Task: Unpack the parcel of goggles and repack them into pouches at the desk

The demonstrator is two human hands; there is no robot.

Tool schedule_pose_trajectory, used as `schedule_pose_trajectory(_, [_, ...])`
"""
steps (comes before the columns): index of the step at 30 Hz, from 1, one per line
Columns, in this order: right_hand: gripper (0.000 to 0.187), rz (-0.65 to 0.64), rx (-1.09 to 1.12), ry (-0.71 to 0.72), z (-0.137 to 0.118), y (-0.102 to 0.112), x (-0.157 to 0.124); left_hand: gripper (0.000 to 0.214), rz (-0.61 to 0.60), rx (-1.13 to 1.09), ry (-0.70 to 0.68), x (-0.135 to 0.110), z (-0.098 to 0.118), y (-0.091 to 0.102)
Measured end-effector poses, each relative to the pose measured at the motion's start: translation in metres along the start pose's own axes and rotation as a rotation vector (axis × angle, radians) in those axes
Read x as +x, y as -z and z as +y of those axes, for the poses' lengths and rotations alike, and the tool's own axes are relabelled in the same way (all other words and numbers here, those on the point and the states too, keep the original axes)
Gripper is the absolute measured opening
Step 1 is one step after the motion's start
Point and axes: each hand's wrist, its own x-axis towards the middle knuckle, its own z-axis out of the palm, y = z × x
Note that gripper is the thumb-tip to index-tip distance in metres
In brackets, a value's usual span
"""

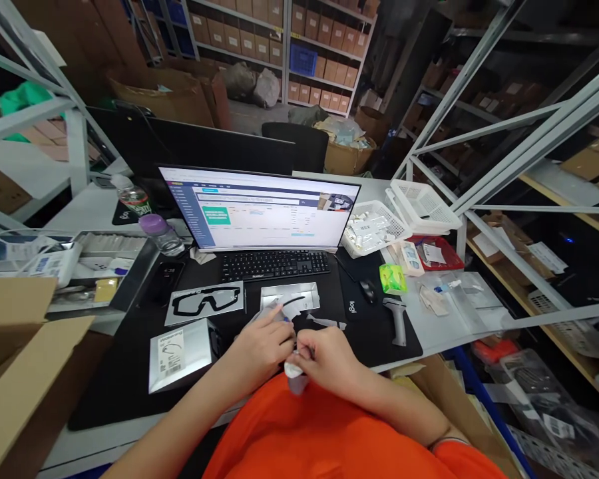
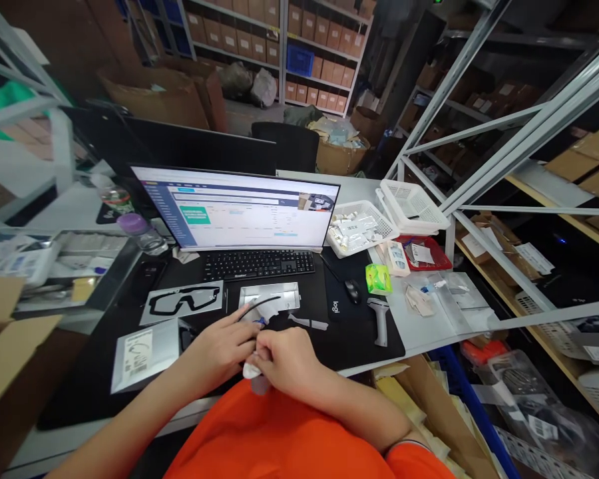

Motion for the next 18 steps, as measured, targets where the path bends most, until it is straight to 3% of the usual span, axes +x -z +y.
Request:
schedule_pose_trajectory(3, [0.046, -0.144, 0.158, 0.054, 0.009, 0.006, 0.0, 0.019, 0.044, -0.008, -0.003, -0.002, -0.002, 0.005])
schedule_pose_trajectory(5, [0.055, -0.305, 0.293, 0.101, 0.021, 0.02, -0.001, 0.019, 0.04, -0.114, 0.019, -0.005, -0.003, 0.01])
schedule_pose_trajectory(7, [0.059, -0.375, 0.365, 0.114, 0.029, 0.033, -0.003, 0.018, 0.014, -0.23, 0.05, -0.008, -0.005, 0.011])
schedule_pose_trajectory(13, [0.064, -0.389, 0.467, 0.057, 0.031, 0.043, -0.009, 0.021, -0.06, -0.297, 0.088, -0.005, -0.01, 0.004])
schedule_pose_trajectory(16, [0.066, -0.279, 0.491, 0.01, 0.036, 0.039, -0.011, 0.054, -0.095, -0.242, 0.194, -0.005, -0.007, 0.004])
schedule_pose_trajectory(18, [0.064, -0.132, 0.475, -0.021, 0.041, 0.036, -0.013, 0.083, -0.021, -0.31, 0.432, -0.009, -0.002, 0.0])
